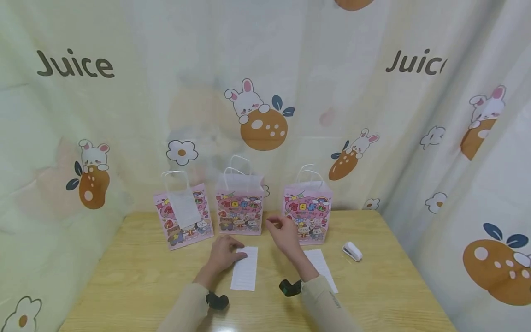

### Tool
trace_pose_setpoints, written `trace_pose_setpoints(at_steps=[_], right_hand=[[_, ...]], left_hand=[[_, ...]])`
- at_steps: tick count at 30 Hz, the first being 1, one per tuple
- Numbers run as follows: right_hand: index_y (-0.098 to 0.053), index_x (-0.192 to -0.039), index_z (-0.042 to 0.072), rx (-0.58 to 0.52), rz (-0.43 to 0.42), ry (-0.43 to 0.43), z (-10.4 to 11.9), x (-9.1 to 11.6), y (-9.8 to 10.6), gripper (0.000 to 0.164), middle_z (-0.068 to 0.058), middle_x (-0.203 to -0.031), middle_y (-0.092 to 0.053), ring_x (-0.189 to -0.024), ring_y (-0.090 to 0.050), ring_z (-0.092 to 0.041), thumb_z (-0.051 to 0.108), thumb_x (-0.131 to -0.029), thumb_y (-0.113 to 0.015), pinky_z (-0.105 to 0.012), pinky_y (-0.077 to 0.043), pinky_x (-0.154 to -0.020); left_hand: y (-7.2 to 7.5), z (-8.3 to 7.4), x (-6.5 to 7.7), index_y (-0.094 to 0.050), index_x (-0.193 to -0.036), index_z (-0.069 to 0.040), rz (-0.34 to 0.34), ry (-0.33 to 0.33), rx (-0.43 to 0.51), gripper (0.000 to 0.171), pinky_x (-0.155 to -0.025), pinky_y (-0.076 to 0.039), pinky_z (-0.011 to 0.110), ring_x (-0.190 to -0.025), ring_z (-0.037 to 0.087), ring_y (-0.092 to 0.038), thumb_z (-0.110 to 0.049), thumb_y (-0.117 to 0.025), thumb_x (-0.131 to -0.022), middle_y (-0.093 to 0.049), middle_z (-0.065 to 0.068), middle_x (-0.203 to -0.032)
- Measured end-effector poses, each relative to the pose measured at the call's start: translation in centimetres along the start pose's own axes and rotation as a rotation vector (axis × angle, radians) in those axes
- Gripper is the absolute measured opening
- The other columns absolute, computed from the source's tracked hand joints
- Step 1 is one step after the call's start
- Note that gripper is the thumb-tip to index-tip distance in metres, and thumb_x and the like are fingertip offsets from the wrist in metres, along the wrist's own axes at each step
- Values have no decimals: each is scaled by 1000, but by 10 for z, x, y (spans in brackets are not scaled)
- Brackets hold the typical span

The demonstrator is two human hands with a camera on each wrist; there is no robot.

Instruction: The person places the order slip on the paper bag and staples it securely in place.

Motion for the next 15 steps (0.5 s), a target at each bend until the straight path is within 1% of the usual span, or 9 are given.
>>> trace_pose_setpoints(at_steps=[4,6,8,11,13,15], right_hand=[[-67,-110,7,22,-37,30,7,-11,-9,23,-6,-104,-68,-84,-63,-21,18,-90,-69,-32,-53,-60],[-64,-118,6,29,-58,70,8,-19,-13,31,-7,-111,-65,-89,-63,-24,17,-90,-69,-33,-53,-63],[-59,-125,4,38,-85,135,7,-28,-15,38,-10,-118,-61,-93,-61,-26,15,-90,-70,-35,-53,-68],[-54,-132,7,96,-130,215,6,-39,-15,46,-10,-123,-56,-98,-59,-27,15,-90,-70,-37,-51,-70],[-52,-135,10,129,-141,248,7,-44,-14,49,-9,-124,-54,-99,-58,-26,15,-90,-71,-37,-51,-68],[-53,-136,12,143,-136,280,8,-47,-13,50,-8,-124,-53,-101,-58,-28,14,-89,-71,-36,-52,-65]], left_hand=[[3,1,7,-77,-88,-18,-6,6,1,26,-83,-42,40,-87,18,-53,-37,-84,-73,-62,-7,-86],[4,2,8,-76,-87,-18,-9,8,8,24,-84,-42,41,-88,18,-54,-35,-84,-73,-63,-6,-87],[6,2,9,-76,-87,-18,-7,5,18,22,-85,-42,42,-89,19,-54,-34,-84,-74,-64,-6,-88],[7,2,8,-75,-87,-18,-3,-10,36,21,-87,-42,42,-91,18,-55,-32,-84,-75,-65,-7,-89],[8,1,8,-75,-88,-17,10,-14,52,21,-87,-42,40,-90,17,-55,-30,-84,-75,-66,-7,-89],[8,1,9,-75,-88,-16,20,-10,75,22,-85,-43,40,-89,17,-55,-28,-85,-74,-67,-7,-89]])
Point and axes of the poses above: each hand's wrist, its own x-axis away from the middle knuckle, its own y-axis out of the back of the hand, z = x × y, the point moved 1 cm from there along -x, towards the middle knuckle
